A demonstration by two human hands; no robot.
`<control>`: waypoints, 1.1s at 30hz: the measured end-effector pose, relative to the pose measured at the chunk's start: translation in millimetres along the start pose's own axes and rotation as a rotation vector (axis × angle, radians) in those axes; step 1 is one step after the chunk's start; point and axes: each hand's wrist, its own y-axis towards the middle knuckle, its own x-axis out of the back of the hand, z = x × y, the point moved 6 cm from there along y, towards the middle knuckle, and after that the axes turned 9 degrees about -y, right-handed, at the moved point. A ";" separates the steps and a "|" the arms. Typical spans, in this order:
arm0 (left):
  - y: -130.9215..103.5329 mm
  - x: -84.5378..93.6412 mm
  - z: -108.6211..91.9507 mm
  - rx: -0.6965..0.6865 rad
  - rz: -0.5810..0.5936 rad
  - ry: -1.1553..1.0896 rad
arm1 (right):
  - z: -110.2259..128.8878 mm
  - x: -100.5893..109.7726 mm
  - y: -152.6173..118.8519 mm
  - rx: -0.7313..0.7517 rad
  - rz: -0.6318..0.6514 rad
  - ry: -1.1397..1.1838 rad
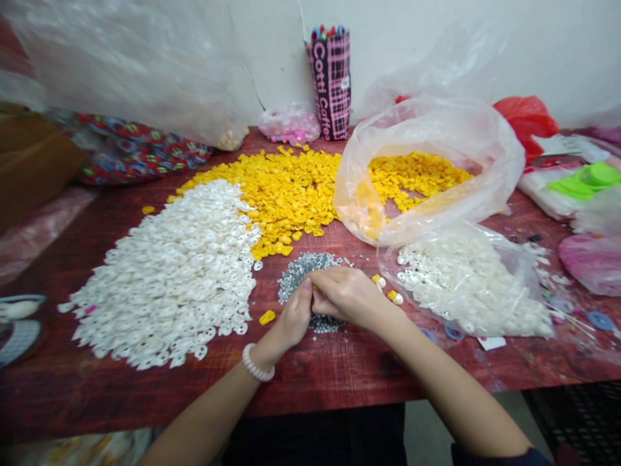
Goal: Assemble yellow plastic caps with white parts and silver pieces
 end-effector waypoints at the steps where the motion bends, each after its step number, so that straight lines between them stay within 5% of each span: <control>1: -0.3 -0.3 -0.5 -0.009 -0.004 -0.010 | 1.2 0.0 0.0 -0.002 -0.026 -0.014; 9: -1.7 -1.4 -0.5 -0.006 -0.001 -0.066 | 9.3 2.0 -0.2 0.032 -0.077 -0.118; 19: 0.3 -2.5 -3.3 0.040 0.001 -0.120 | 12.6 6.2 3.3 0.006 0.010 -0.179; 33: -6.7 -1.4 2.2 0.012 0.019 -0.081 | 5.5 16.9 -16.1 -0.075 -0.156 0.002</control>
